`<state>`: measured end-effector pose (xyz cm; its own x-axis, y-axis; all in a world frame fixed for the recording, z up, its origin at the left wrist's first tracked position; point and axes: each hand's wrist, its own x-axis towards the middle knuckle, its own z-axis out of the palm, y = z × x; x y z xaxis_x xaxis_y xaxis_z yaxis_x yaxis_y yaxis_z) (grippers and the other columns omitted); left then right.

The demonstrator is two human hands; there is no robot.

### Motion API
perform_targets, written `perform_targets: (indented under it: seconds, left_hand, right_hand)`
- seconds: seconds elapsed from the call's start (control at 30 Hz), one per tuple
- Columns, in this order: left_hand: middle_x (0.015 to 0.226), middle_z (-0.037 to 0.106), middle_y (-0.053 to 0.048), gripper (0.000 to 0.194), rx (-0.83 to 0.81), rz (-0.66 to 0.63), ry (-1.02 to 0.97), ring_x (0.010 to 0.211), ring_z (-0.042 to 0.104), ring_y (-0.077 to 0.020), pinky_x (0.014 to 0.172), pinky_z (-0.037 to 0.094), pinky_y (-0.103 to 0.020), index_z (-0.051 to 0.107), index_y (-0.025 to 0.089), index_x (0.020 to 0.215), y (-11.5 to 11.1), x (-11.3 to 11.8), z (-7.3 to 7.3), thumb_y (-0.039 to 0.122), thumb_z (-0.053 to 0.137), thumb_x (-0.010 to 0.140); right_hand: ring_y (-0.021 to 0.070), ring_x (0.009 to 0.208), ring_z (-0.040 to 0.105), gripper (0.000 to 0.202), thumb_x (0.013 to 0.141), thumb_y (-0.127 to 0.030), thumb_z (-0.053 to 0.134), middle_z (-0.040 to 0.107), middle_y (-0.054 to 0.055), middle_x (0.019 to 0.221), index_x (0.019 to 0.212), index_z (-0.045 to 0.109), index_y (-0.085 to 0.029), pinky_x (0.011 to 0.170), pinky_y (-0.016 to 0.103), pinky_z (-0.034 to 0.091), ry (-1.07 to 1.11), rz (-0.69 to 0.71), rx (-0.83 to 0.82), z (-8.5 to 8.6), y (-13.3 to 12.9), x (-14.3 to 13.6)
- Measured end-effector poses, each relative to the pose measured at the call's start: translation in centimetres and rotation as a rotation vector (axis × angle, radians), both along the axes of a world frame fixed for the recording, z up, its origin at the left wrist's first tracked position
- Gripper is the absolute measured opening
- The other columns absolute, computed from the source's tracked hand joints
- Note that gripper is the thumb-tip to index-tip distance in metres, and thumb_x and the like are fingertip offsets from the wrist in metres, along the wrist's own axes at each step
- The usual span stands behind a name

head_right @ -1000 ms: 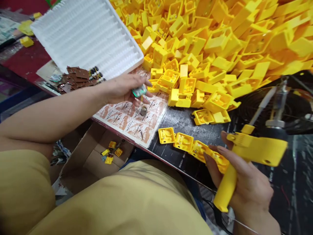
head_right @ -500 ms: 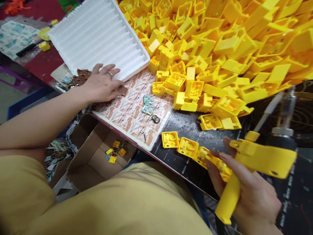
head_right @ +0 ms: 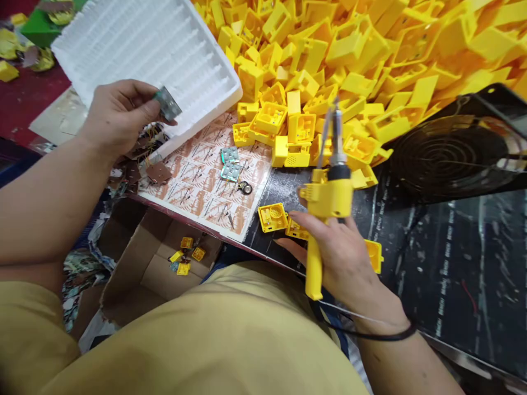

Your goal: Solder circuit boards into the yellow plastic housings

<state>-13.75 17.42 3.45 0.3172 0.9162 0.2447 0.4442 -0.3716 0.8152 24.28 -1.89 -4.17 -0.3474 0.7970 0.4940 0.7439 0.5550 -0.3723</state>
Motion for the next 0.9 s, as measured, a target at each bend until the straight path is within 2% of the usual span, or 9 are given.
perform_targets:
  seconds: [0.17, 0.27, 0.4, 0.47, 0.5, 0.6, 0.7, 0.8, 0.9]
  left_hand:
    - [0.114, 0.064, 0.017, 0.036, -0.163, 0.140, -0.279, 0.101, 0.048, -0.0088, 0.091, 0.055, -0.035, 0.047, 0.035, 0.123, 1.9, -0.7, 1.1, 0.053, 0.061, 0.096]
    - [0.107, 0.065, 0.010, 0.038, -0.117, 0.063, -0.294, 0.090, 0.052, -0.0059, 0.073, 0.047, -0.023, 0.053, 0.030, 0.130, 0.8, 0.3, 3.3, 0.049, 0.060, 0.098]
    - [0.080, 0.073, 0.003, 0.024, -0.276, -0.626, 0.106, 0.065, 0.062, -0.0090, 0.059, 0.047, -0.024, 0.071, 0.019, 0.101, -2.8, 4.7, 4.6, 0.037, 0.075, 0.086]
    - [0.082, 0.076, 0.002, 0.010, -0.282, -0.967, 0.418, 0.071, 0.068, -0.0134, 0.063, 0.053, -0.027, 0.073, 0.024, 0.096, -4.9, 7.5, 3.7, 0.023, 0.068, 0.088]
    - [0.083, 0.076, 0.002, 0.014, -0.187, -1.034, 0.545, 0.074, 0.069, -0.0150, 0.068, 0.054, -0.029, 0.074, 0.025, 0.093, -5.8, 8.7, 2.9, 0.016, 0.068, 0.085]
    - [0.101, 0.076, -0.004, 0.026, 0.200, -0.954, 0.770, 0.098, 0.070, -0.0240, 0.090, 0.052, -0.041, 0.077, 0.027, 0.090, -8.2, 10.5, 0.5, 0.007, 0.064, 0.083]
    - [0.124, 0.071, -0.008, 0.028, 0.383, -0.664, 0.654, 0.115, 0.065, -0.0248, 0.101, 0.046, -0.043, 0.075, 0.027, 0.105, -9.8, 9.5, -1.0, 0.014, 0.055, 0.092]
    - [0.108, 0.074, -0.007, 0.026, 0.427, -0.250, 0.567, 0.100, 0.067, -0.0214, 0.089, 0.048, -0.037, 0.073, 0.021, 0.107, -11.5, 8.3, -1.6, 0.028, 0.049, 0.099]
    - [0.086, 0.073, -0.008, 0.042, 0.558, 0.008, 0.716, 0.087, 0.064, -0.0252, 0.080, 0.044, -0.041, 0.073, 0.017, 0.087, -13.3, 9.2, -2.5, 0.050, 0.049, 0.098]
  right_hand:
    - [0.0210, 0.090, 0.068, 0.044, 0.094, -0.035, 0.067, 0.065, 0.003, 0.095, 0.133, 0.048, -0.024, 0.094, 0.040, 0.057, -0.081, 0.160, -0.014, 1.2, 2.4, -1.8]
    - [0.0199, 0.088, 0.066, 0.039, 0.098, -0.037, 0.062, 0.065, 0.003, 0.097, 0.131, 0.048, -0.022, 0.092, 0.038, 0.057, -0.094, 0.182, 0.006, 1.5, 2.8, -2.3]
    - [0.0201, 0.082, 0.066, 0.043, 0.097, -0.037, 0.064, 0.064, 0.003, 0.090, 0.133, 0.047, -0.022, 0.084, 0.035, 0.056, -0.103, 0.138, 0.048, 1.5, 1.8, -2.8]
    - [0.0211, 0.084, 0.067, 0.045, 0.096, -0.036, 0.065, 0.065, 0.002, 0.088, 0.134, 0.046, -0.023, 0.084, 0.036, 0.054, -0.108, 0.124, 0.068, 1.3, 1.1, -3.1]
    - [0.0210, 0.084, 0.068, 0.044, 0.096, -0.035, 0.065, 0.066, 0.002, 0.089, 0.134, 0.046, -0.024, 0.085, 0.036, 0.054, -0.113, 0.120, 0.078, 1.2, 0.8, -3.2]
    - [0.0195, 0.081, 0.068, 0.041, 0.098, -0.035, 0.063, 0.069, 0.003, 0.093, 0.134, 0.048, -0.024, 0.092, 0.040, 0.051, -0.126, 0.110, 0.102, 0.8, 0.4, -3.4]
    - [0.0202, 0.082, 0.069, 0.042, 0.097, -0.038, 0.064, 0.069, 0.003, 0.093, 0.133, 0.048, -0.022, 0.099, 0.043, 0.049, -0.116, 0.110, 0.103, 0.4, 0.5, -3.1]
    - [0.0201, 0.083, 0.069, 0.036, 0.100, -0.035, 0.060, 0.069, 0.002, 0.093, 0.132, 0.048, -0.022, 0.102, 0.044, 0.048, -0.104, 0.137, 0.098, 0.1, 0.5, -2.8]
    - [0.0203, 0.084, 0.069, 0.036, 0.099, -0.031, 0.060, 0.070, 0.004, 0.095, 0.131, 0.048, -0.020, 0.103, 0.045, 0.048, -0.097, 0.148, 0.112, -0.2, 0.6, -2.7]
